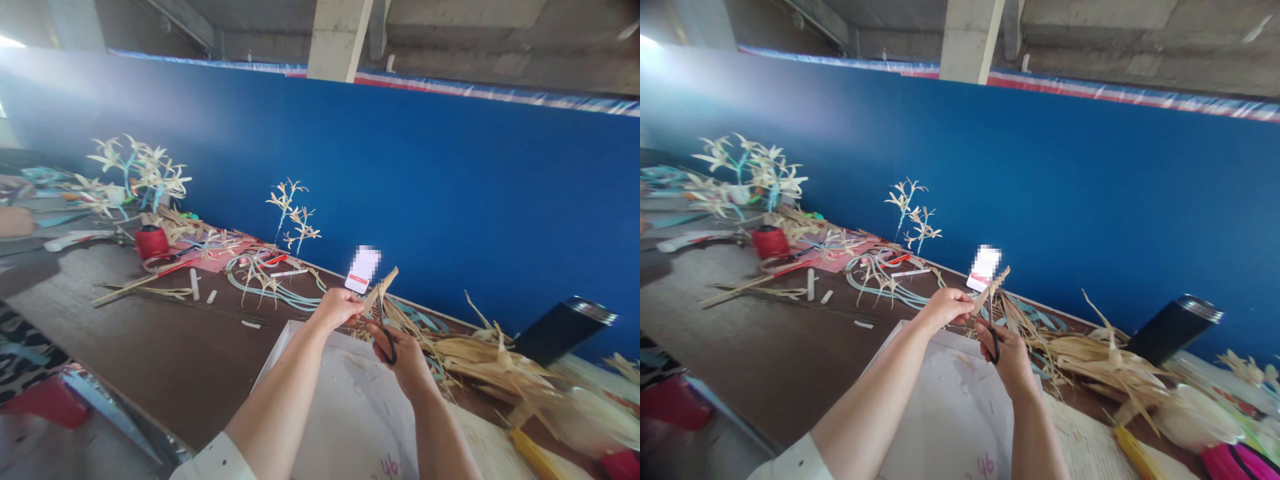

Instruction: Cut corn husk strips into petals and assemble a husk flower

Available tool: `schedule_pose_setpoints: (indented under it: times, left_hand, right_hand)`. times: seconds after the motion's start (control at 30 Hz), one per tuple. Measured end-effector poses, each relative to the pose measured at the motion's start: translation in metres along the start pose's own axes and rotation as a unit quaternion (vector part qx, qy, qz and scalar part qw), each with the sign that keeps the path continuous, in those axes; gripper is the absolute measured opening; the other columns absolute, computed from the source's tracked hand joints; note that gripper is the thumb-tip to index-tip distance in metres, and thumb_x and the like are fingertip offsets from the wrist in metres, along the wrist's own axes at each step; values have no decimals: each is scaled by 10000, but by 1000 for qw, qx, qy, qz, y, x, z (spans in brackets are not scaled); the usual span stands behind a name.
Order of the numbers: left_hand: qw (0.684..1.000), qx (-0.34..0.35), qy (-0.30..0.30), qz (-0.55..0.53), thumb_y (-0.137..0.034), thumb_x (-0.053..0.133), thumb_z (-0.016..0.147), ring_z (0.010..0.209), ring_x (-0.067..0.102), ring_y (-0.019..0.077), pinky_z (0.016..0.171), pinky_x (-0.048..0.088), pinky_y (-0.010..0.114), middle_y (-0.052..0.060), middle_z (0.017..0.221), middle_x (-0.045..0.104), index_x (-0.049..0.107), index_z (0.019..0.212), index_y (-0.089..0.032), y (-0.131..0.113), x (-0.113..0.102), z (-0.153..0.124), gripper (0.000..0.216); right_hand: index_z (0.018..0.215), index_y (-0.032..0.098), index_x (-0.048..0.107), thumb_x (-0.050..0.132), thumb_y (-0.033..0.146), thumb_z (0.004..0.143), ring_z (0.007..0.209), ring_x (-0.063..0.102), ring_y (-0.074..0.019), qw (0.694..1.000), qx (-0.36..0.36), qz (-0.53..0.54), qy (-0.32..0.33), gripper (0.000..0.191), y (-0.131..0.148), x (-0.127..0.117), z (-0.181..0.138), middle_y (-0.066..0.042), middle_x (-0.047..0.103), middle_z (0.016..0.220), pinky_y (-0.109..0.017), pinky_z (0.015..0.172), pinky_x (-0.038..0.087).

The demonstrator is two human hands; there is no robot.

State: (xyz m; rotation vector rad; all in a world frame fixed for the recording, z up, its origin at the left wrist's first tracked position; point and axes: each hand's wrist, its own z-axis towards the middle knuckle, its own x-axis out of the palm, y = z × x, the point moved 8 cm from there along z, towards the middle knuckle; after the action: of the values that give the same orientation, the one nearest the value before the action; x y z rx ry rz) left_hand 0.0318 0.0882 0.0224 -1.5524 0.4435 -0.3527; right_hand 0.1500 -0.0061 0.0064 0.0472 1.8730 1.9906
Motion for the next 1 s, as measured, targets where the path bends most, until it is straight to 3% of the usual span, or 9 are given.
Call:
schedule_pose_setpoints:
  times: [0.17,0.4,0.53,0.63,0.83,1.0]
  left_hand:
    - [1000,-3,8,0,-198,662,656,586,601,127,581,515,246,40,636,641,659,742,-119,0,4,-2,117]
    - [1000,3,-5,-1,-200,651,654,554,586,119,573,510,243,38,596,624,645,705,-114,-2,5,-3,100]
    - [999,24,-19,9,-218,640,660,530,572,113,548,497,233,32,592,620,646,701,-122,-4,3,-1,105]
    - [999,34,-29,17,-239,637,661,521,570,114,533,487,227,31,589,622,648,705,-125,-3,1,1,123]
    - [996,42,-69,21,-251,612,671,544,586,123,522,475,215,40,617,642,665,748,-131,-4,-5,3,151]
    - [994,46,-103,11,-269,594,687,541,588,119,505,461,205,43,666,662,669,776,-141,-5,-10,4,173]
  right_hand:
    - [906,140,688,642,512,706,458,387,-99,1000,8,20,6,424,-3,2,0,6,492,515,-232,423,263]
    - [627,150,628,622,489,737,482,422,-94,999,9,37,17,357,-6,4,0,-30,540,565,-220,418,265]
    - [606,150,607,604,482,756,501,428,-99,999,15,42,27,365,-7,7,-1,-35,547,567,-220,427,269]
    - [656,145,625,597,494,758,511,438,-107,998,22,47,30,364,-7,8,-2,-39,557,578,-222,433,272]
    - [1046,133,627,594,504,758,552,463,-122,996,22,55,64,470,-8,18,-2,-50,599,649,-212,431,271]
    - [1129,123,600,592,493,768,574,476,-124,995,11,39,91,517,-4,28,-5,-49,600,657,-214,451,301]
